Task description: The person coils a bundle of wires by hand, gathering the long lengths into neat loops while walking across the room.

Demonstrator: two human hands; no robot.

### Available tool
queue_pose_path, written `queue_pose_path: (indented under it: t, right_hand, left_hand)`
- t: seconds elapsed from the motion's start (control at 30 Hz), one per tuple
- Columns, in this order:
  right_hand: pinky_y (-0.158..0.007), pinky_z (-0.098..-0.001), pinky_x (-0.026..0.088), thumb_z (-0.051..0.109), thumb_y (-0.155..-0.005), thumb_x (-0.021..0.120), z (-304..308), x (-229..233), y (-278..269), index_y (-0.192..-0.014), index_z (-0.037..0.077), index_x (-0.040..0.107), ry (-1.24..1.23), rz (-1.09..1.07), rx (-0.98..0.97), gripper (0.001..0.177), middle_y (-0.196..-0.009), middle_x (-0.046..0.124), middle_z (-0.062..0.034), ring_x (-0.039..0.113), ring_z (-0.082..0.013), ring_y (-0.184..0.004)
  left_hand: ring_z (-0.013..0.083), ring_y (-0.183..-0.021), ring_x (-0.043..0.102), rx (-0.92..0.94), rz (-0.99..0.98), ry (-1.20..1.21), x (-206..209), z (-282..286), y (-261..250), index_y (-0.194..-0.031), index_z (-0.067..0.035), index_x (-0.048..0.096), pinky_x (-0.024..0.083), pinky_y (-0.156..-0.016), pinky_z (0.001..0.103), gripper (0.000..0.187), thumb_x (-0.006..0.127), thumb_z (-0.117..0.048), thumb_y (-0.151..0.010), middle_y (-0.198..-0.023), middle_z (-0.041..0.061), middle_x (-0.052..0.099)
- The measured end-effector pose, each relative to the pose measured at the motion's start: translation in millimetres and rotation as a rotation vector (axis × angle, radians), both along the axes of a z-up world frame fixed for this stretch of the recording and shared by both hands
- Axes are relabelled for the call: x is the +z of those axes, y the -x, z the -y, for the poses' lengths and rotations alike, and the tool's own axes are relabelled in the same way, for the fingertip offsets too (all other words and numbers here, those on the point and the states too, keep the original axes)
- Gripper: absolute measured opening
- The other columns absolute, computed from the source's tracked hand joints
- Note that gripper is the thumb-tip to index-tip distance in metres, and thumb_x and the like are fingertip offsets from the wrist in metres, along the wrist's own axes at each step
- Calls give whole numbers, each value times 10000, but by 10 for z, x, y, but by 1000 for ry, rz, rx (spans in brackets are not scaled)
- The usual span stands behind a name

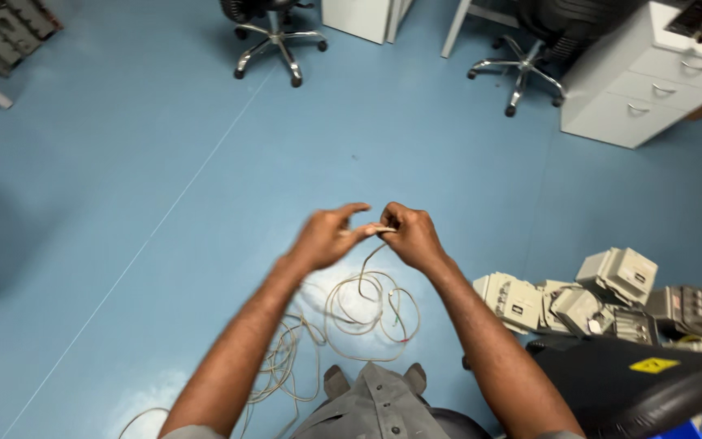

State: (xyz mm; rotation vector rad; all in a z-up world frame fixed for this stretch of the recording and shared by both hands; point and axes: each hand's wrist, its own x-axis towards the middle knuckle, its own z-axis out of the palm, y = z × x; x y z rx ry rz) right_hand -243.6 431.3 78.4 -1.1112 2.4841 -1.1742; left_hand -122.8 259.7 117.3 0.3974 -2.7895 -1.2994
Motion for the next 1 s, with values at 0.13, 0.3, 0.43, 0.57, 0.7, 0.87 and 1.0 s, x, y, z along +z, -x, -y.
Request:
queue_pose_path:
  t: [0.13, 0.3, 0.43, 0.57, 0.7, 0.87, 1.0]
  right_hand:
    - [-557, -355, 443, 311, -947, 788, -463, -668, 334, -810, 16, 609, -136, 251, -88, 372, -671, 554, -55, 473, -140, -625]
    - [-593, -317, 481, 356, -931, 725, -1079, -1332, 543, -854, 61, 641, -26, 501, -153, 316, -699, 577, -3, 551, -103, -629]
    - [-598, -334, 441, 391, -1023, 649, -840, -868, 385, -922, 50, 654, 27, 209, -177, 356, -715, 537, -19, 467, -114, -670]
    - [-514, -372, 429, 373, -992, 647, -318, 50, 75, -924, 82, 719, -144, -4, 57, 308, -608, 611, -15, 543, -162, -527]
    - [-537, -358, 466, 324, -967, 702, -221, 453, 40, -909, 70, 729, -8, -166, 112, 262, -660, 645, -27, 593, -149, -563]
    - [-536, -373, 413, 416, -961, 708, -658, -86, 495, -856, 67, 719, -203, 239, -95, 365, -622, 549, -26, 493, -161, -588]
    - [-557, -354, 439, 432, -961, 690, -1243, -595, 684, -835, 43, 679, -228, 280, -169, 409, -620, 544, -21, 522, -126, -597]
  left_hand:
    - [219, -772, 701, -80, -588, 179, 133, 833, -161, -928, -68, 753, 559, -685, 353, 133, 805, -103, -811, -860, 66, 739]
    - [202, -841, 597, 872, -711, 663, 653, 2195, -668, -963, -67, 732, 450, -663, 425, 213, 833, -241, -1033, -1035, 111, 650]
    - [388, -1368, 473, 532, -649, 942, 341, 1532, -433, -1293, -87, 669, 348, -1124, 557, 404, 808, -115, -915, -1351, 124, 603]
    - [457, -1430, 415, -143, -634, 344, 27, 104, 48, -1420, -63, 548, 379, -1131, 554, 619, 796, -294, -903, -1502, 246, 504]
    - [292, -881, 702, -193, -336, 13, 107, -143, 156, -1247, -74, 686, 559, -778, 417, 394, 764, -312, -942, -1036, 163, 741]
    - [143, -857, 715, -99, -762, -41, 31, 850, 88, -1024, -118, 746, 578, -764, 297, 141, 678, -9, -968, -955, 43, 766]
    - [174, -1026, 753, 653, -1062, 312, 431, 2242, -363, -1040, -51, 680, 630, -903, 338, 110, 578, -46, -1082, -1129, 64, 653]
